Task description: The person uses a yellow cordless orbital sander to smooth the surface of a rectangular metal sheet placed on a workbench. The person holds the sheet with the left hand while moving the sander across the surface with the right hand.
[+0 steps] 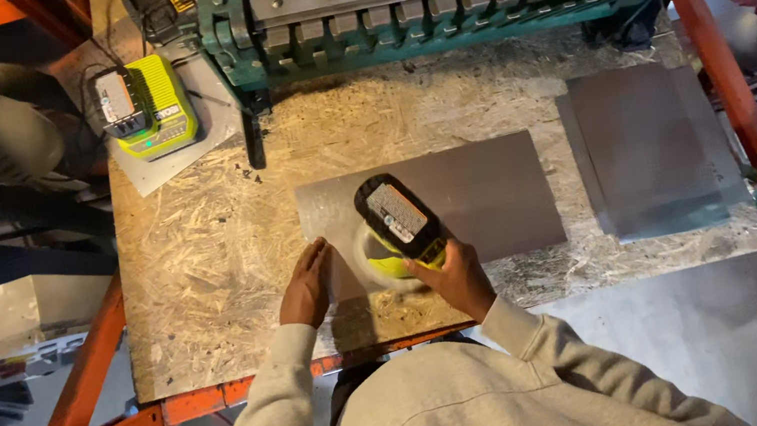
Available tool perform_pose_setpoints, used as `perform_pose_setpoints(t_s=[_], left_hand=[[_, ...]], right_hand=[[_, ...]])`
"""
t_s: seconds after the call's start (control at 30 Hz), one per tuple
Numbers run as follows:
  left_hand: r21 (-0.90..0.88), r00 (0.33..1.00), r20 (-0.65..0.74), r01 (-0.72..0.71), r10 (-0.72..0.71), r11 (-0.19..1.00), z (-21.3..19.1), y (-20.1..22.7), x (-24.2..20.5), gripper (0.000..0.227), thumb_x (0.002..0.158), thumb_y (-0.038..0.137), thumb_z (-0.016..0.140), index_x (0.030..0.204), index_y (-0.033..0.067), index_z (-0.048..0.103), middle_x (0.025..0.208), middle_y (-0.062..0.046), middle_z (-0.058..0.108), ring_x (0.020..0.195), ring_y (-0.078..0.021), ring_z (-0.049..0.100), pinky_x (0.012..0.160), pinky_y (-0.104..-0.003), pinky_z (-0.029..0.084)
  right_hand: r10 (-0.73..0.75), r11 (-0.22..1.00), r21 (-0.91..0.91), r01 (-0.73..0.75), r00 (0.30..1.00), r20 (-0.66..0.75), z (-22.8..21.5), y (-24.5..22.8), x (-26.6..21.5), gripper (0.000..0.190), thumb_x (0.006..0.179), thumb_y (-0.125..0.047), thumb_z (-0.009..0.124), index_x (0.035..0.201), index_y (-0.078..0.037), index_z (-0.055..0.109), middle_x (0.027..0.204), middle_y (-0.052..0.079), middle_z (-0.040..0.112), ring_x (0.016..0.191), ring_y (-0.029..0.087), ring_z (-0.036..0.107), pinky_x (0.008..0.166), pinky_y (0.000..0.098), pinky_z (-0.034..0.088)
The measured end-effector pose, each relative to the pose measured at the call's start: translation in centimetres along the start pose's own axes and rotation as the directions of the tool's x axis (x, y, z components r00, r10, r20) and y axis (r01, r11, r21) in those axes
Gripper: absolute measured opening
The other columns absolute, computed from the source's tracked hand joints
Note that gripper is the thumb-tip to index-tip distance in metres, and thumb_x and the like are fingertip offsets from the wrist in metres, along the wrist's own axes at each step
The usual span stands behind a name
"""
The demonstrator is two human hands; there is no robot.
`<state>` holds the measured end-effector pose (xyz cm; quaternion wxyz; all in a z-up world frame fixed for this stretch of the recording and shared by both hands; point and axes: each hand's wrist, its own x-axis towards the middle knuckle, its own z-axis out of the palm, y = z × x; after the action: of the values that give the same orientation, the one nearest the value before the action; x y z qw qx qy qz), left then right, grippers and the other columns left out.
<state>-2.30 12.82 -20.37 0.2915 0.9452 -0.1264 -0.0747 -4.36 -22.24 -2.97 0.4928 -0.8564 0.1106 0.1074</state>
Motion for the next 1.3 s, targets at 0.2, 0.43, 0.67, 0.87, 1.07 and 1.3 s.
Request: perform_pose_setpoints(t_s=[0.2,0.43,0.67,0.87,1.07,1.3], left_hand=[[0.052,0.993,-0.1,0.061,-0.055,0.997,-0.6,2.0,-1.3,0.088,0.094,0.0,0.071,0.179,0.0046,0.049,0.189,-0.018,0.045,0.179,-0.0475,0.03,0.151,-0.051,0.026],[0.041,0.945,-0.19,0.276,-0.264,0.96,-0.3,3.1,-4.2,0.1,0.098,0.025,0.083,0.186,0.0118,0.039,0.193,-0.016,0.037,0.181,-0.0501,0.023,0.149,-0.063,0.021],[0.067,0.93,-0.206,0.322,-0.303,0.944,0.0,3.7,-6.0,0.097,0.096,0.028,0.089,0.182,0.0162,0.046,0.19,-0.013,0.043,0.176,-0.0514,0.035,0.145,-0.069,0.029],[0.009,0.91,-0.178,0.383,-0.375,0.924,0.1,4.0,-6.3,0.085,0.102,0.036,0.086,0.179,0.0264,0.052,0.192,-0.005,0.043,0.177,-0.0476,0.035,0.143,-0.072,0.029],[0.156,0.948,-0.112,0.313,-0.298,0.937,-1.1,5.2,-6.5,0.064,0.11,0.029,0.071,0.173,0.039,0.06,0.189,0.003,0.048,0.178,-0.0423,0.035,0.139,-0.076,0.033],[0.352,0.986,-0.092,0.163,-0.139,0.922,1.1,4.1,-6.7,0.069,0.115,0.015,0.049,0.179,0.0417,0.052,0.187,0.004,0.049,0.177,-0.0386,0.038,0.136,-0.069,0.037]], right_hand=[[-0.104,0.994,-0.018,0.105,0.994,0.03,1.8,-1.7,-2.0,0.053,0.093,-0.041,0.101,0.119,0.001,0.082,0.105,0.025,0.09,0.105,0.045,0.089,0.083,0.0595,0.07],[-0.151,0.983,-0.108,0.149,0.988,-0.007,3.3,-5.0,-1.3,0.057,0.086,-0.046,0.105,0.108,0.001,0.081,0.1,0.028,0.088,0.104,0.047,0.087,0.081,0.0634,0.07],[-0.19,0.969,-0.175,0.176,0.98,-0.066,6.0,-5.1,1.7,0.06,0.085,-0.052,0.105,0.097,0.0,0.078,0.09,0.027,0.086,0.092,0.044,0.089,0.074,0.0564,0.068],[-0.228,0.97,-0.106,0.218,0.969,-0.095,7.0,-6.2,5.0,0.071,0.084,-0.06,0.105,0.101,0.002,0.076,0.094,0.03,0.085,0.097,0.047,0.088,0.078,0.0557,0.067],[-0.24,0.97,-0.049,0.236,0.964,-0.114,7.7,-7.7,10.0,0.065,0.085,-0.057,0.105,0.106,-0.002,0.077,0.1,0.024,0.085,0.104,0.039,0.087,0.082,0.0505,0.066],[-0.219,0.972,0.065,0.224,0.972,-0.085,9.0,-5.9,17.4,0.058,0.091,-0.051,0.103,0.108,-0.003,0.073,0.084,0.018,0.082,0.079,0.028,0.086,0.073,0.0453,0.07]])
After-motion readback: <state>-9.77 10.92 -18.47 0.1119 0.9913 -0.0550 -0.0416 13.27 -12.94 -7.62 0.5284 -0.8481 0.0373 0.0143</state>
